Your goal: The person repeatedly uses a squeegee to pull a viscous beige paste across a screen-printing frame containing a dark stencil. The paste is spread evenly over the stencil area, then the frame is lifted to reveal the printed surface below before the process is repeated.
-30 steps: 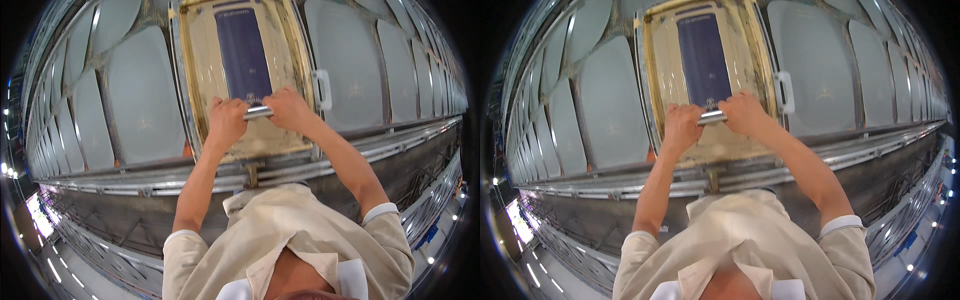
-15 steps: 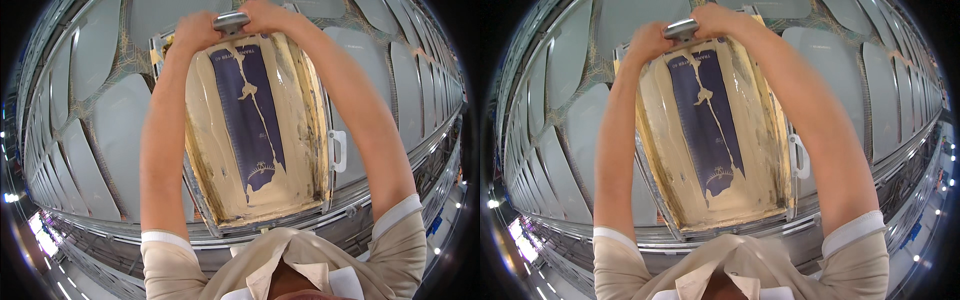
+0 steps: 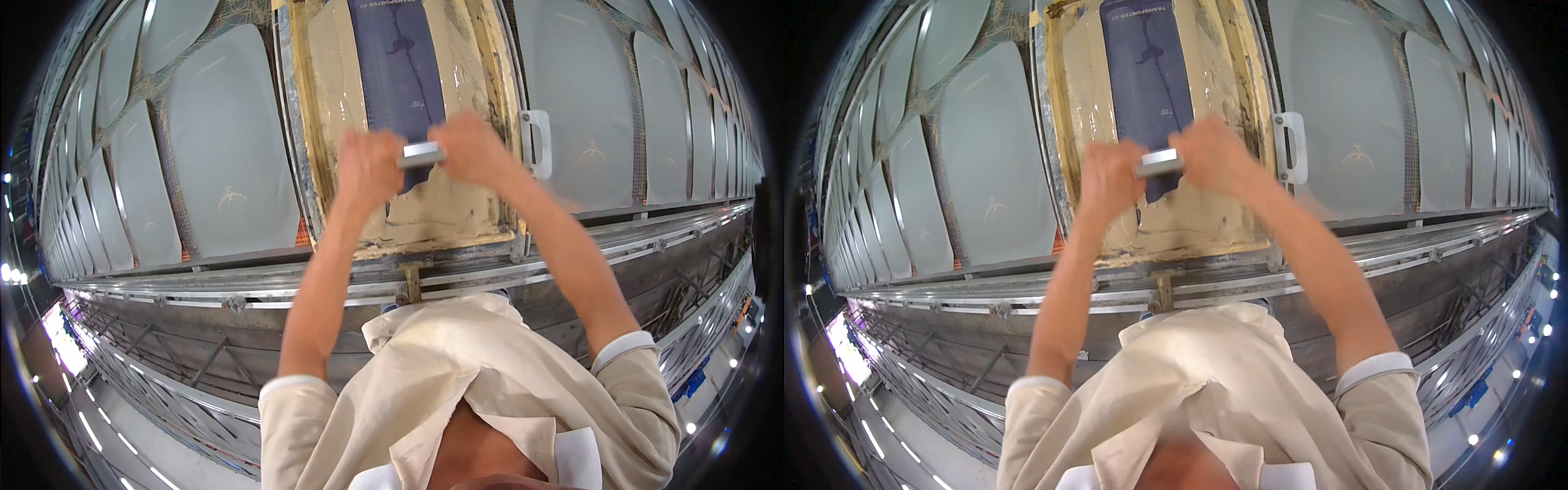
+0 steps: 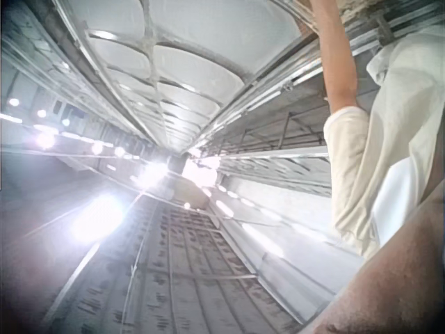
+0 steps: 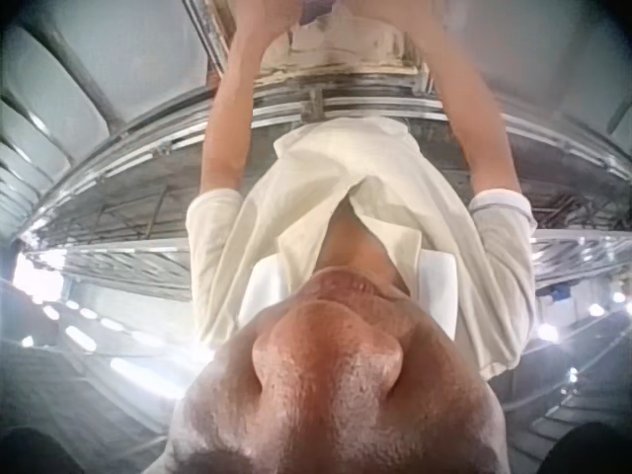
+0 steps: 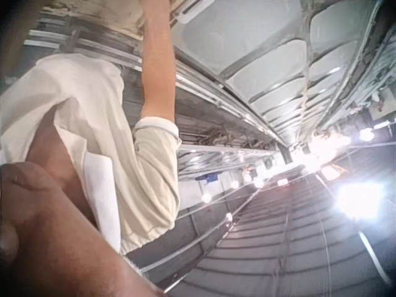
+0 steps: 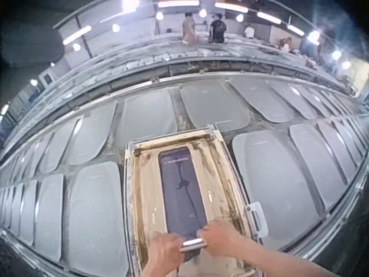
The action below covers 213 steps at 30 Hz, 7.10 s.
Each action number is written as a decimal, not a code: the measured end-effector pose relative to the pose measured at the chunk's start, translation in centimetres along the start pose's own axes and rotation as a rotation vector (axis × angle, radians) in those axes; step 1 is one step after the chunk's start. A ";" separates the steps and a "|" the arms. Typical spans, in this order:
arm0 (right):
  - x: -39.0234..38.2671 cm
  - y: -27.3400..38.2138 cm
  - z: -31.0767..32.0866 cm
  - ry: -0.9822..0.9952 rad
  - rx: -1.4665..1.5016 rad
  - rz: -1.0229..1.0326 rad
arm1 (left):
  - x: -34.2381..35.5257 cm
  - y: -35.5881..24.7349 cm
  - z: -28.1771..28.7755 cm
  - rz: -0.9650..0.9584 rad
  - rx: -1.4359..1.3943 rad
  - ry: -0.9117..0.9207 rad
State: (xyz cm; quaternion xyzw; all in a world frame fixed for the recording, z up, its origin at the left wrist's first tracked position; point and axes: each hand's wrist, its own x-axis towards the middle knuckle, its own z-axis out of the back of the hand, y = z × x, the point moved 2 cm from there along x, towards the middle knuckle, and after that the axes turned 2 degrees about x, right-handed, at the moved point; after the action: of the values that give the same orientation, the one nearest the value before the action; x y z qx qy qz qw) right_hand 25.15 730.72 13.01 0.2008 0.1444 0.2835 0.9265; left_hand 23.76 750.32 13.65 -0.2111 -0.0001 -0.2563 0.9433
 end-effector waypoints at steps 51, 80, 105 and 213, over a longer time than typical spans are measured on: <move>13.1 18.3 -9.4 -0.653 0.482 -0.794 | -21.5 28.5 15.1 -0.062 0.203 -0.271; -14.8 15.0 -16.8 -1.009 0.076 -0.987 | -3.7 35.4 21.5 0.472 0.243 0.023; 13.2 17.4 1.3 -0.773 0.434 -0.440 | -10.3 29.3 18.3 0.339 -0.021 0.073; 27.6 34.4 -17.2 -0.882 0.529 -0.630 | -39.7 40.2 27.7 0.089 0.094 -0.145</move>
State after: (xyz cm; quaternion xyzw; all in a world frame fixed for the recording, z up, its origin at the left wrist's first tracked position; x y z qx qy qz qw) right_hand 24.52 777.94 9.31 0.4706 -0.1354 -0.1599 0.8571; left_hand 11.73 811.83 18.53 -0.1844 -0.0711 -0.1979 0.9601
